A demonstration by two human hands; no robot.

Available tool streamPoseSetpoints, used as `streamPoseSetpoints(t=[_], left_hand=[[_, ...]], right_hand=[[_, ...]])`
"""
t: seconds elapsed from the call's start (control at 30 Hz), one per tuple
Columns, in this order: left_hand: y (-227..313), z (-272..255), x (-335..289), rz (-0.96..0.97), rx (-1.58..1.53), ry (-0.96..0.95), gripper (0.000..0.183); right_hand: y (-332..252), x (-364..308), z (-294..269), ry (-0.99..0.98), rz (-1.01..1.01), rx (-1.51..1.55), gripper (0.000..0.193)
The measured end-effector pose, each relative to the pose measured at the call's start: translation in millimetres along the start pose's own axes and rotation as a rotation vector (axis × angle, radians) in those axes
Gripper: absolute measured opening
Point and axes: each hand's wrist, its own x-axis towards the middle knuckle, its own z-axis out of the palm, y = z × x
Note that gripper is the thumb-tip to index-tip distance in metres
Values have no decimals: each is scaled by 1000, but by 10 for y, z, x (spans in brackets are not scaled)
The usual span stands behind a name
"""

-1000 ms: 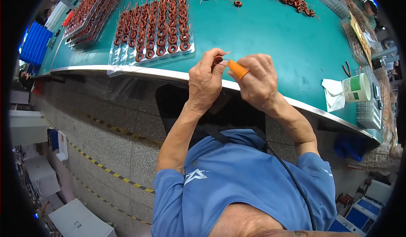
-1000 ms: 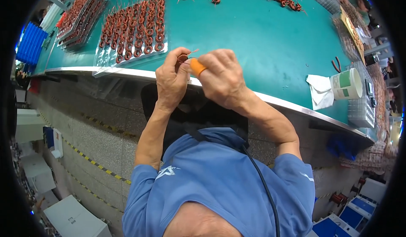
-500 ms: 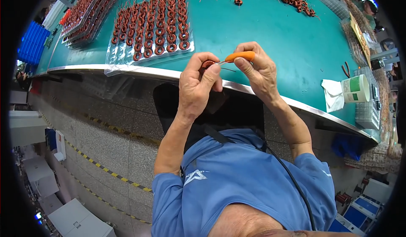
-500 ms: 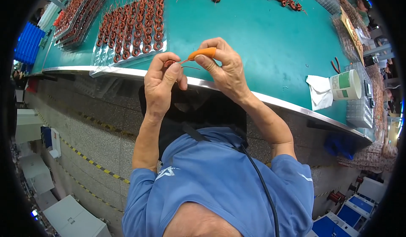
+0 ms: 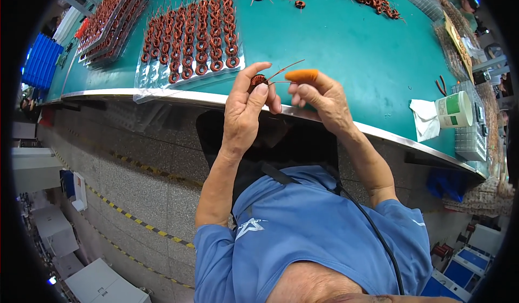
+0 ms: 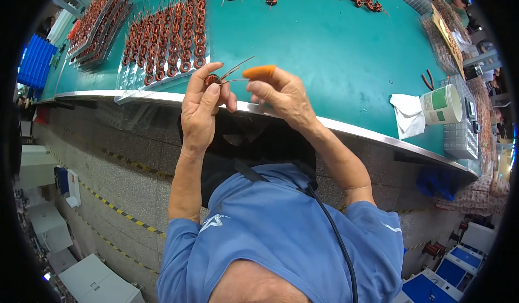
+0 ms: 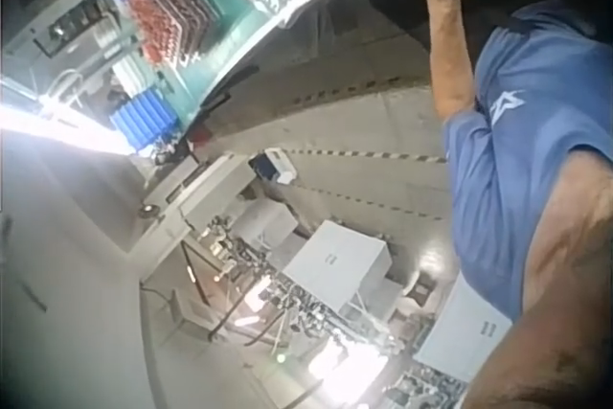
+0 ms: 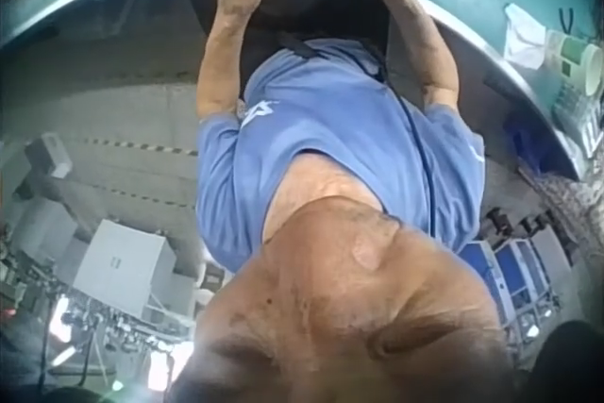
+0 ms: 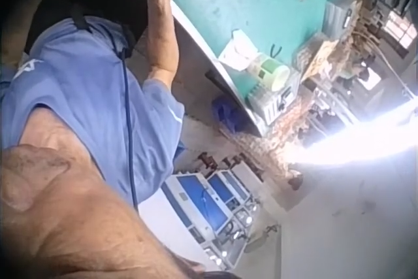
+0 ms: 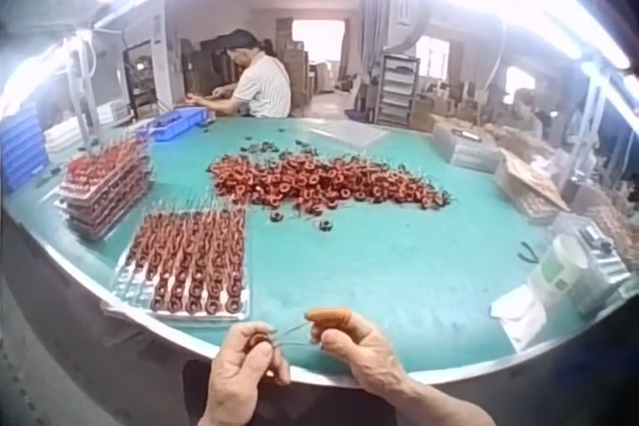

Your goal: Assembling and inspecting small magnetic ring inductors by manipulating wires with a manual probe tool at a factory workbench.

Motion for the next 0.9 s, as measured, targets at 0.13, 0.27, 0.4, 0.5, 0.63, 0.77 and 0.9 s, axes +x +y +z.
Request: streamPoseSetpoints(t=[0.13,0.27,0.4,0.5,0.63,0.77,0.9], left_hand=[[32,66,-12,16,15,-29,32],[-19,62,-21,37,203,-58,25],[18,82,-29,62,427,65,21],[63,119,-107,113,412,26,22],[-28,91,-153,56,307,-33,23],[-32,15,-150,-47,121,-37,27],[21,-94,-113,-189,71,-84,34]], right_hand=[[8,-40,127,14,93,81,33],[101,-18,174,54,-67,-35,25],[14,-57,261,221,-580,-629,14],[-164,-89,234,192,-279,-282,21],[-65,-55,101,81,6,9,30],[-46,-43,136,147,-89,-83,36],[64,-41,118,119,-209,-81,33]])
